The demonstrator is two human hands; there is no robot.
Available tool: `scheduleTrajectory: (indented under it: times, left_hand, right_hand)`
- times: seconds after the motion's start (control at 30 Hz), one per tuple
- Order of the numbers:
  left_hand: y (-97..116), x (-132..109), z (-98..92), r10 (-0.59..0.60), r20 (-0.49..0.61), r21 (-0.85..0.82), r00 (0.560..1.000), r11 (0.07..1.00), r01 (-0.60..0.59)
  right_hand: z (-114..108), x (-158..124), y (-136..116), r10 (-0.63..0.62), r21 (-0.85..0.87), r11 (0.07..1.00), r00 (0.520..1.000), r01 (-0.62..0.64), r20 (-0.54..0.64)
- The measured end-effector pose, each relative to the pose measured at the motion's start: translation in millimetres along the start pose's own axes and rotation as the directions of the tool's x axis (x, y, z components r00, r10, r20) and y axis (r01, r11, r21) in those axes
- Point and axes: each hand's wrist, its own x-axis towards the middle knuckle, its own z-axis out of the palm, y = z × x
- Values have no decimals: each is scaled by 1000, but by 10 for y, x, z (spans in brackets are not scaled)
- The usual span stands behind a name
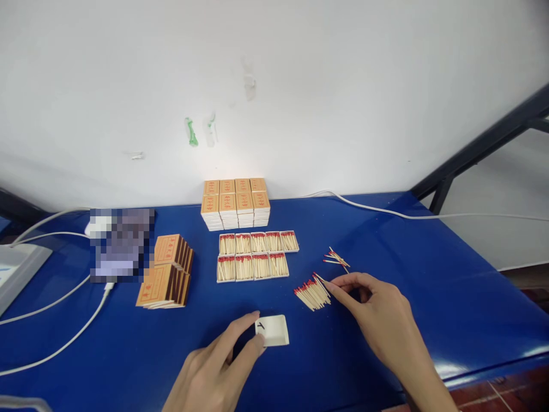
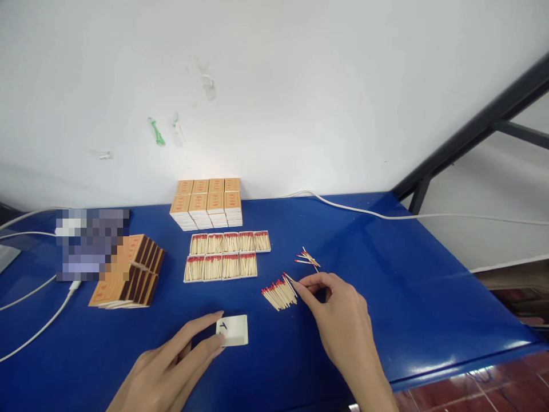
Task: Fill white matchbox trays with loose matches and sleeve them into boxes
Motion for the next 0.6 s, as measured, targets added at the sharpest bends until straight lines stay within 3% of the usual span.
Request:
scheduleTrajectory:
  times: [0.17, 0.4, 0.6]
  left_hand:
    - [-6, 16, -10, -8, -12, -6, 1000, 1000, 8]
    - [-5, 26, -36, 5, -16, 11, 1000, 1000, -5]
    - [-3, 35, -47, -1, -7, 18, 1000, 1000, 1]
  right_hand:
    - [20, -7, 18, -42, -2, 999, 998, 42, -54]
    - [17, -9, 109, -186, -58, 981, 983, 185, -5]
    - [15, -11, 111, -194, -74, 978, 981, 194, 7]
